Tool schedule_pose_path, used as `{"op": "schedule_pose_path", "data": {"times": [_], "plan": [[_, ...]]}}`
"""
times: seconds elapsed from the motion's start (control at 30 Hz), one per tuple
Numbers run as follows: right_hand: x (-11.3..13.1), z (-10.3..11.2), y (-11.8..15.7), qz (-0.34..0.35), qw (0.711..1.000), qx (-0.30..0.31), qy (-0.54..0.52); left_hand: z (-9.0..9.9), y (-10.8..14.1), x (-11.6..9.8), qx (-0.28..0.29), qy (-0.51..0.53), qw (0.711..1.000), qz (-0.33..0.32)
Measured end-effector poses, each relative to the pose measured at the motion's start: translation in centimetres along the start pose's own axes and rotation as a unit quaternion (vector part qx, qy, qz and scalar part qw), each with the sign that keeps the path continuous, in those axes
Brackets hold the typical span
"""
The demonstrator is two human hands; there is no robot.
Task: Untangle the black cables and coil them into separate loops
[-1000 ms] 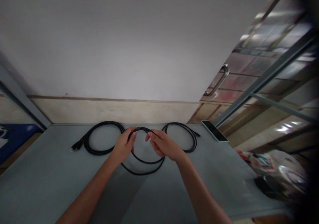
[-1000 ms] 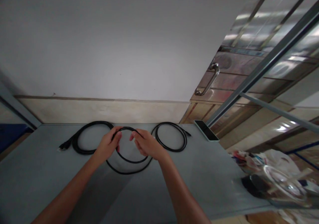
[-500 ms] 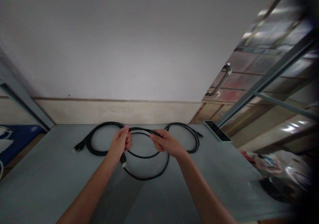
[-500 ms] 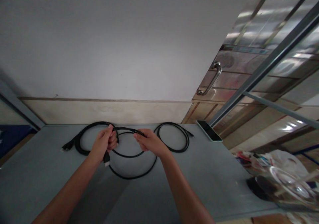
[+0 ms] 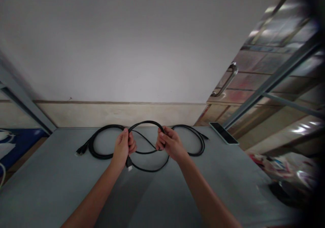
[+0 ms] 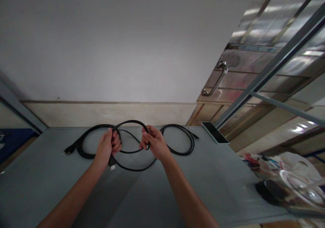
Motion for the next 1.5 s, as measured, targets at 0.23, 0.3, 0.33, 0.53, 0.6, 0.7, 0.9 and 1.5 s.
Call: {"op": "schedule_pose_path", "data": {"times": [0.23, 0.3, 0.33, 0.53, 0.6, 0.7, 0.9, 1.5], "plan": [[1.9, -0.2, -1.0, -0.027, 0.999, -0.034, 0.008, -0.6, 0.6, 0.0, -0.004, -0.051, 0.999, -0.013], [2.0, -0.4, -1.0, -0.020, 0.998, -0.040, 0.046, -0.4, 0.5, 0.0, -0.008, -0.079, 0.997, -0.019], [2.0, -0.4, -0.9, -0.020, 0.997, -0.035, 0.071, -0.3, 0.4, 0.0, -0.009, -0.094, 0.995, -0.022], [3.6, 0.0, -0.6, -0.031, 0.977, 0.010, 0.208, -0.3, 0.4, -0.4, 0.025, -0.109, 0.994, 0.000], [4.0, 0.1, -0.7, -0.023, 0.974, 0.008, 0.223, -0.6, 0.6, -0.5, 0.044, -0.095, 0.994, 0.013], [4.0, 0.2, -0.7, -0.005, 0.968, -0.011, 0.250, -0.7, 0.7, -0.3, 0.068, -0.058, 0.995, 0.039], [2.8, 0.8, -0.6, 0.022, 0.949, -0.026, 0.312, 0.1, 0.0, 0.4, 0.094, 0.015, 0.989, 0.111], [-0.9, 3.5, -0.6, 0.148, 0.932, -0.205, 0.259, 0.1, 0.5, -0.5, 0.131, 0.043, 0.976, 0.169]]}}
Point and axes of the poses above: each hand's wrist, its own y-axis away from the middle knuckle, its own z-axis out of the back of the hand, x = y × z, the point moved 1 cm from there along -y, towards the middle knuckle, and after that the axes turned 5 degrees about -y, right-handed, at the moved point
